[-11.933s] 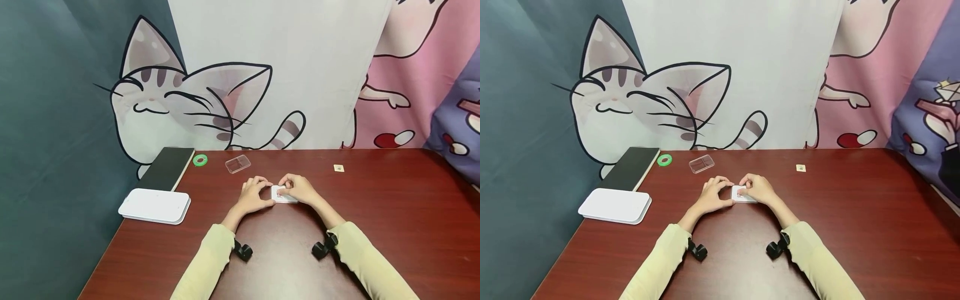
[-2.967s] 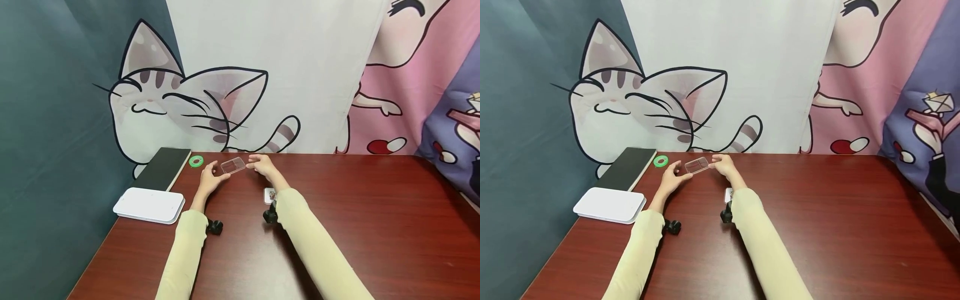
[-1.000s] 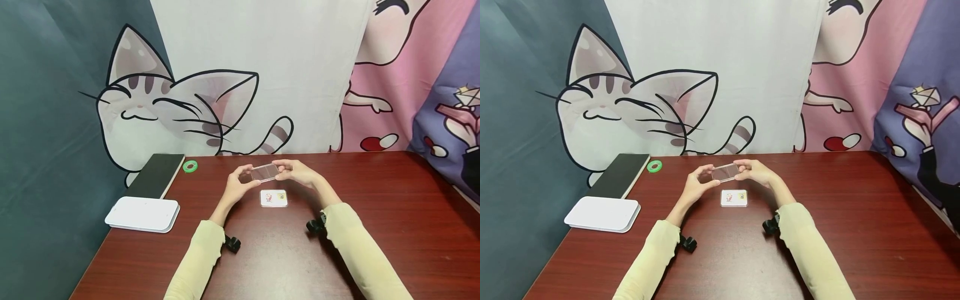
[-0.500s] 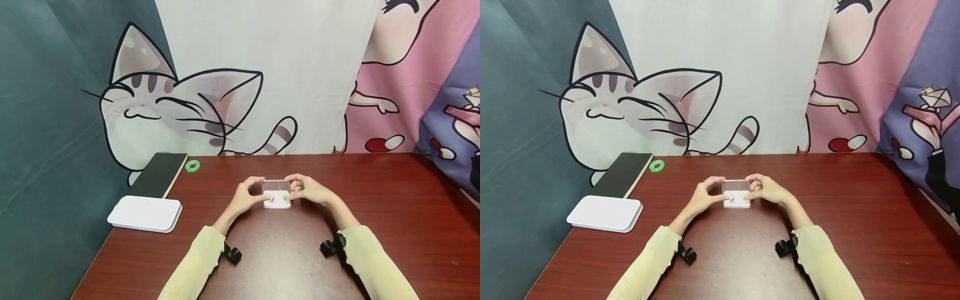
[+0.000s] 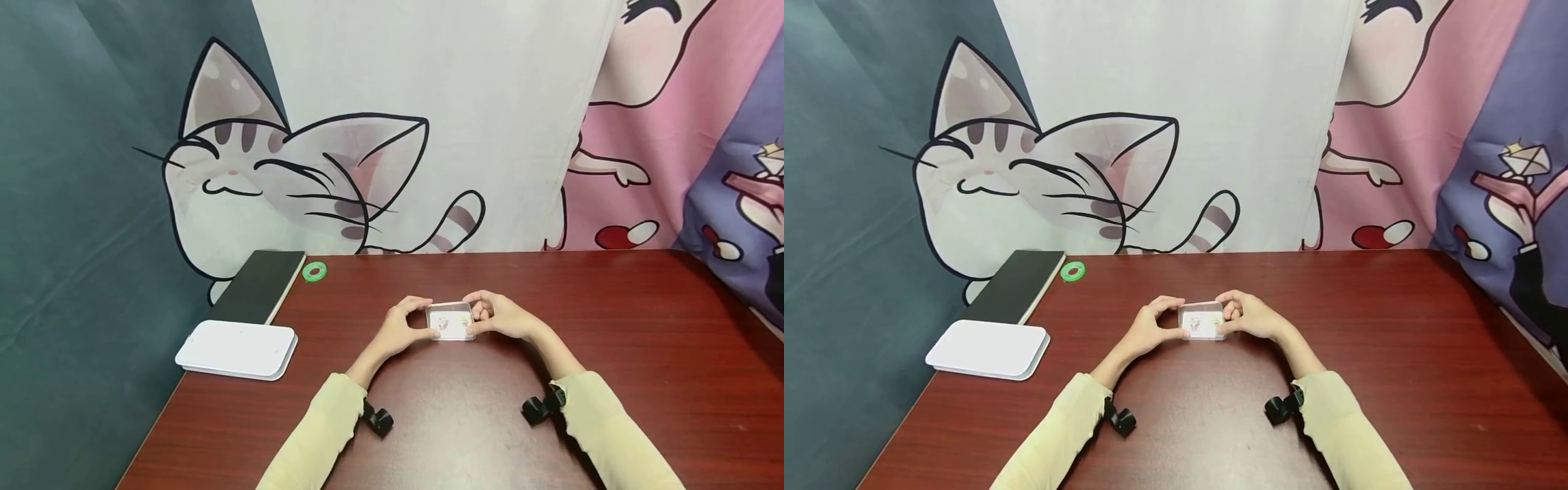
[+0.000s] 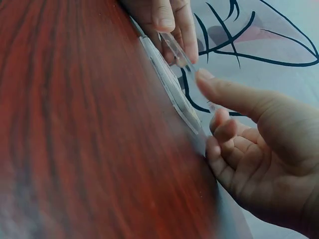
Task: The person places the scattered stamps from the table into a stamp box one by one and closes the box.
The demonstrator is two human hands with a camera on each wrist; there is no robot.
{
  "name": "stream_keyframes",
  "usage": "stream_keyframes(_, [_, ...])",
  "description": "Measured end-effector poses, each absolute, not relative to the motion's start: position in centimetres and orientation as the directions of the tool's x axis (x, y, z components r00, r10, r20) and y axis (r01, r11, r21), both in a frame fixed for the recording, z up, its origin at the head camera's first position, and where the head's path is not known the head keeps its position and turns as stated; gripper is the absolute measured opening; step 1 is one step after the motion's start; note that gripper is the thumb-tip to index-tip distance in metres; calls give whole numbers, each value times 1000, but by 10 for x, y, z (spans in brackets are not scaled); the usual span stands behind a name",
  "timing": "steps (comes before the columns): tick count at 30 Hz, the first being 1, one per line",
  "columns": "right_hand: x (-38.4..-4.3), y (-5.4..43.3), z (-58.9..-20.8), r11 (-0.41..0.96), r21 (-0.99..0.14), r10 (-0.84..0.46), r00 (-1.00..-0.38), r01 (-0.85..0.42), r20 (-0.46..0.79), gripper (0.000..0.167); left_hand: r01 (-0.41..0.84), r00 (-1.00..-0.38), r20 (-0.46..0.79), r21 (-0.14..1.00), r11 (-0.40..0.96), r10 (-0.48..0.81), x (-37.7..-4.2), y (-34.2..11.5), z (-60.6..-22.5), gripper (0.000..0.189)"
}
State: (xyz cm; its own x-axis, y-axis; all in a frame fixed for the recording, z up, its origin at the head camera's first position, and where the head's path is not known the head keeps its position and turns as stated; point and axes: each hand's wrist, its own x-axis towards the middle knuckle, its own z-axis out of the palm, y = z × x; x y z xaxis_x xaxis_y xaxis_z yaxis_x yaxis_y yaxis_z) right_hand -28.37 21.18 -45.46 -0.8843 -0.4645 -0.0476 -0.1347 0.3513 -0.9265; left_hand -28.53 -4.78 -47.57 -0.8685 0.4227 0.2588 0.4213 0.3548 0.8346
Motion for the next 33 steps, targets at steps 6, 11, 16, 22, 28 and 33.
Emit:
stream_keyframes(6, [-280,213,-457,369,-916,-474,-880,-160,-37,61,456,-853,268,800,389,448,-283,-47,-476,64])
stream_keyframes(11, [-278,211,-456,362,-916,-488,-872,-171,-30,60,461,-847,259,792,401,463,-282,-49,-475,65])
stream_keyframes(16, [-279,211,-456,374,-911,-482,-876,-173,-32,60,476,-839,259,776,413,479,-283,-49,-475,65])
stream_keyframes(22, [-280,210,-457,404,-897,-478,-878,-182,-37,60,500,-824,258,750,432,505,-286,-49,-476,63])
stream_keyframes(28, [-282,209,-460,428,-883,-471,-881,-191,-37,60,523,-817,265,713,466,512,-287,-50,-476,62])
stream_keyframes(33, [-282,208,-461,437,-880,-466,-884,-189,-42,60,507,-833,250,701,501,493,-286,-50,-476,63])
